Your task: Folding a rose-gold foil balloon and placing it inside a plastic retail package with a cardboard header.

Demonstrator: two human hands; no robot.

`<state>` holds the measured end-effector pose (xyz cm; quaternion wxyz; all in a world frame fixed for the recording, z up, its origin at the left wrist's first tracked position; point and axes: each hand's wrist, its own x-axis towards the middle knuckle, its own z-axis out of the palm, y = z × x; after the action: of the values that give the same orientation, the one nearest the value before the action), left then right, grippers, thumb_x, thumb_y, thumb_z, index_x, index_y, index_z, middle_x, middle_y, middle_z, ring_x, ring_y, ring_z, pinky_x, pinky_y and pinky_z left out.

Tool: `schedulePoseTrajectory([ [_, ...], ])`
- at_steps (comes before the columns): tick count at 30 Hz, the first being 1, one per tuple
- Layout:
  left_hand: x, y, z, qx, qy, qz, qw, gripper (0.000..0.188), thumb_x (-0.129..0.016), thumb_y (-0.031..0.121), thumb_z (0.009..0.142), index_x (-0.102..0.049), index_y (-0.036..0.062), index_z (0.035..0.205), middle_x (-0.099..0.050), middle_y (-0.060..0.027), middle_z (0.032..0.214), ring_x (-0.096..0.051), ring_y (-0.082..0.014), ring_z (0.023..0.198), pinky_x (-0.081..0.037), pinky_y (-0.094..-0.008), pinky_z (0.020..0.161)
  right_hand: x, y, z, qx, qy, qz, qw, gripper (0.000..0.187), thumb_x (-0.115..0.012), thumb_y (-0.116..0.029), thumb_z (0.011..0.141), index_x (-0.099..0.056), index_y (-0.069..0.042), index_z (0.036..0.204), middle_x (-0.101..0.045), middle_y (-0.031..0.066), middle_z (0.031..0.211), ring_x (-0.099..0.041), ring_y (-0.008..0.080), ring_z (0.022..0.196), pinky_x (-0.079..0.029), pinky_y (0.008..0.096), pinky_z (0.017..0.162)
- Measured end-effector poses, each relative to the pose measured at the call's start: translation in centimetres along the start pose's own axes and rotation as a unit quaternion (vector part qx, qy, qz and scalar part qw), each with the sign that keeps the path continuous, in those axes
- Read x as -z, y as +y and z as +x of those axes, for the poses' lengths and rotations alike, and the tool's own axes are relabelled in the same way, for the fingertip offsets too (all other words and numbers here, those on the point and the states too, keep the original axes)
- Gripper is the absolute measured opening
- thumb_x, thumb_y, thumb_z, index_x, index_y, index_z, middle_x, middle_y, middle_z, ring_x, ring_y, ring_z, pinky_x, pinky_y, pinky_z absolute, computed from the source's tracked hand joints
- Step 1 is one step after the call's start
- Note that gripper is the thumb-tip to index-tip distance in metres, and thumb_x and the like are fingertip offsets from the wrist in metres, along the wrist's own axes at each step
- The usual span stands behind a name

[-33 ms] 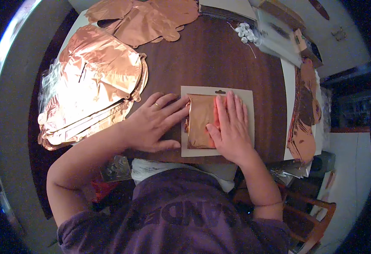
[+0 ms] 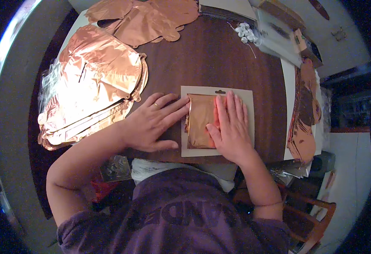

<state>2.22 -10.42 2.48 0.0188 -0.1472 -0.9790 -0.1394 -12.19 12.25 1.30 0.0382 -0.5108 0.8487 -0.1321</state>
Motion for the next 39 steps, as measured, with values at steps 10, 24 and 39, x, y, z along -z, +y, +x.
schedulePoseTrajectory([
  [10, 0.6, -1.1, -0.6, -0.101, -0.017, -0.037, 0.994, 0.085, -0.048, 0.062, 0.087, -0.035, 0.0011, 0.144, -0.033, -0.0192, 0.151, -0.035, -0.0386, 0.136, -0.021, -0.0556, 0.113, 0.0, 0.2, 0.1, -0.001, 0.002, 0.014, 1.0, 0.075, -0.055, -0.037, 0.092, -0.022, -0.002, 0.15, -0.019, 0.0312, 0.153, -0.02, 0.0471, 0.142, -0.011, 0.0564, 0.116],
  [24, -0.2, 1.2, 0.0, -0.051, -0.035, 0.008, 0.998, 0.08, -0.044, 0.068, 0.087, -0.04, 0.0121, 0.144, -0.031, -0.0161, 0.153, -0.031, -0.0383, 0.138, -0.014, -0.0573, 0.116, 0.6, 1.0, -0.1, -0.007, 0.003, 0.013, 1.0, 0.075, -0.059, -0.034, 0.09, -0.025, -0.006, 0.15, -0.019, 0.0297, 0.153, -0.02, 0.0482, 0.141, -0.012, 0.0581, 0.115],
  [39, -0.5, 1.6, 0.5, -0.047, -0.032, 0.009, 0.998, 0.082, -0.047, 0.07, 0.084, -0.041, 0.0148, 0.144, -0.03, -0.0182, 0.153, -0.035, -0.0439, 0.133, -0.017, -0.0601, 0.114, 1.8, 1.7, -0.7, 0.036, -0.032, -0.008, 0.999, 0.072, -0.06, -0.035, 0.089, -0.028, -0.013, 0.15, -0.019, 0.0252, 0.155, -0.022, 0.0459, 0.141, -0.016, 0.058, 0.114],
])
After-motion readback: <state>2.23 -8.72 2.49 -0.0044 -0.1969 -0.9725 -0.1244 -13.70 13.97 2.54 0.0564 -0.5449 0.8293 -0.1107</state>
